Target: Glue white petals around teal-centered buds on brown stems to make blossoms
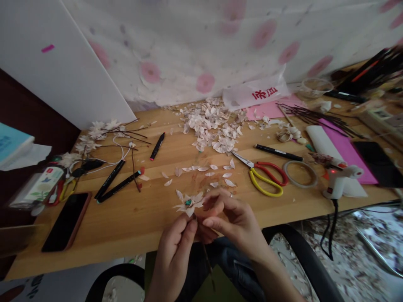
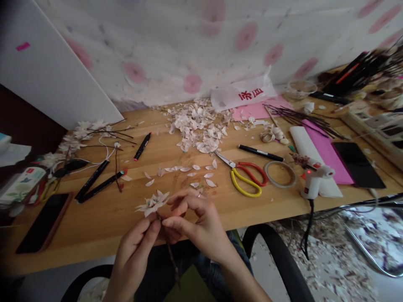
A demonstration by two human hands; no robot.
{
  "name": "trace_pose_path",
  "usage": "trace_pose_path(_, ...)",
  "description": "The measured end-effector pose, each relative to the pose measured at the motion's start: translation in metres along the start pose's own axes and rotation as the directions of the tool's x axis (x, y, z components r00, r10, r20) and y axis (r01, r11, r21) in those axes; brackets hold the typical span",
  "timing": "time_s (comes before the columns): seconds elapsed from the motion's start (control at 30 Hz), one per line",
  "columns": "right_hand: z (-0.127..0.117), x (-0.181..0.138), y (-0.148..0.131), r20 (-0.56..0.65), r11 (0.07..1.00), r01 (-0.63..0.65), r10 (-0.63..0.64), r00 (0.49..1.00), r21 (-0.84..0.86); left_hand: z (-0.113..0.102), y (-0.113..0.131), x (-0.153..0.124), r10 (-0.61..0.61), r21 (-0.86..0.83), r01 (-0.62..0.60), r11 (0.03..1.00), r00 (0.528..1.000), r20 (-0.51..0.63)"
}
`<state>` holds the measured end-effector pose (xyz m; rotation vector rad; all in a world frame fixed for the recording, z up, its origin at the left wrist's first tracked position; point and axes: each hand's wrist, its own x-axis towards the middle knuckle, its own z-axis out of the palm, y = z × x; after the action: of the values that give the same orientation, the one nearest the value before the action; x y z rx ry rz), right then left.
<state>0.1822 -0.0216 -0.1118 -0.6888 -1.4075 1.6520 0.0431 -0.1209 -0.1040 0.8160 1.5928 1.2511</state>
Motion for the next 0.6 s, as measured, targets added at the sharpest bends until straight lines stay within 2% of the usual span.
trace_pose_path(0.1, -0.001, 0.001, 0.008, 0.007, 0.974, -0.037, 0.037, 0.999, 0.223, 0.001, 0.000, 0.003, -0.016, -0.090, 0.020, 0.996, 0.999, 0.044)
trace_pose_path(0.2, 0.001, -0.001, 0.014, -0.016, 0.891, -0.052, 0.066, 0.998, 0.452, 0.003, -0.002, 0.006, -0.037, -0.184, 0.050, 0.982, 0.996, 0.077)
trace_pose_path(0.27, 0.003, -0.004, 0.016, -0.020, 0.834, -0.086, 0.115, 0.993, 0.545, 0.004, -0.002, 0.007, -0.041, -0.226, 0.058, 0.972, 0.996, 0.080)
trace_pose_path(0.33, 0.000, -0.004, 0.015, 0.051, 0.837, -0.191, 0.193, 0.980, 0.513, 0.006, 0.000, 0.006, -0.057, -0.265, 0.073, 0.961, 0.996, 0.069)
trace_pose_path(0.4, -0.012, -0.002, 0.011, 0.142, 0.900, -0.327, 0.298, 0.944, 0.287, 0.005, 0.003, 0.005, -0.082, -0.312, 0.092, 0.946, 0.996, 0.046)
trace_pose_path(0.43, -0.022, 0.000, 0.009, 0.105, 0.930, -0.349, 0.338, 0.935, 0.116, 0.005, 0.005, 0.004, -0.093, -0.336, 0.097, 0.937, 0.995, 0.029)
trace_pose_path(0.47, -0.035, 0.002, 0.006, 0.020, 0.933, -0.354, 0.356, 0.934, -0.069, 0.003, 0.008, 0.004, -0.098, -0.359, 0.095, 0.928, 0.995, 0.008)
trace_pose_path(0.5, -0.051, 0.004, 0.004, -0.176, 0.918, -0.323, 0.287, 0.942, -0.232, 0.002, 0.010, 0.005, -0.098, -0.377, 0.084, 0.922, 0.995, -0.016)
trace_pose_path(0.53, -0.067, 0.005, 0.001, -0.386, 0.886, -0.304, 0.159, 0.909, -0.349, 0.000, 0.011, 0.006, -0.094, -0.390, 0.070, 0.918, 0.995, -0.045)
trace_pose_path(0.57, -0.082, 0.006, -0.002, -0.537, 0.866, -0.305, 0.051, 0.842, -0.397, -0.002, 0.013, 0.008, -0.091, -0.399, 0.055, 0.915, 0.993, -0.072)
trace_pose_path(0.6, -0.095, 0.005, -0.005, -0.620, 0.870, -0.308, 0.004, 0.784, -0.384, -0.003, 0.014, 0.009, -0.089, -0.407, 0.044, 0.912, 0.992, -0.093)
